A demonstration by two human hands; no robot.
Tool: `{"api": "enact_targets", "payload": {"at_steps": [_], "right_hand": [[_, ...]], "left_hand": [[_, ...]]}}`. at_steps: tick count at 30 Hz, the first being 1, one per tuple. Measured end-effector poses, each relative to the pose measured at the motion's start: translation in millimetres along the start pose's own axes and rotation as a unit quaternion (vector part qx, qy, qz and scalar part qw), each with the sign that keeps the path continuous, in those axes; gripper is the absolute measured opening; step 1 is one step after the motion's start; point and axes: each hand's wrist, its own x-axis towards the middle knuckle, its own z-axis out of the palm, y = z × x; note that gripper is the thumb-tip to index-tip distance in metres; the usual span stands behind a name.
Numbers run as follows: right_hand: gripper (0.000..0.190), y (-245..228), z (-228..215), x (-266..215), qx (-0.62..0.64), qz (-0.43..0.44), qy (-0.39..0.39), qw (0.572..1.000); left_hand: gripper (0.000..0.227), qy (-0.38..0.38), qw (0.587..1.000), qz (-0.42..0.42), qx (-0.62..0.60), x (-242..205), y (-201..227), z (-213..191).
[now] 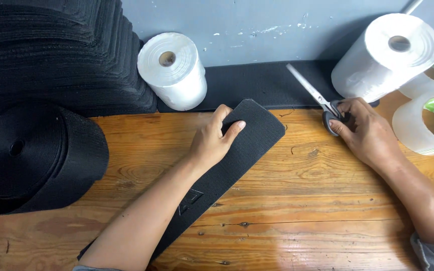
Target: Cutting and trimming a black strap using scissors on a wooden table
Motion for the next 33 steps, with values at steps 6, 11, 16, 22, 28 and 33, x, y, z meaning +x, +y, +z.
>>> {"api": "enact_targets", "payload": {"at_steps": [6,11,16,22,28,33], "right_hand": [[0.017,-25,-9,-3,0.089,0.077,-0.042,0.992],[0.011,-14,-2,-3,0.092,0.057,-0.034,0.994],[0.014,-12,4,-5,0.079,0.047,-0.029,0.995],[0.005,-22,3,-11,0.133,0.006,-0.029,0.991],[0.019,-55,-24,-22,0.244,0.137,-0.215,0.936],[0.029,-48,-40,-22,0.156,0.142,-0.346,0.914]], "left_hand": [[0.027,-0.013,1.0,-0.012,-0.007,1,1,3],[0.029,-0.028,0.999,-0.042,-0.01,2,4,3],[0.028,-0.004,1.0,-0.016,-0.016,-1,2,1],[0.027,-0.01,0.999,-0.029,-0.041,3,2,-1],[0.024,-0.004,0.99,0.025,-0.139,3,2,-3],[0.022,-0.018,0.988,0.008,-0.153,3,-2,2]]}}
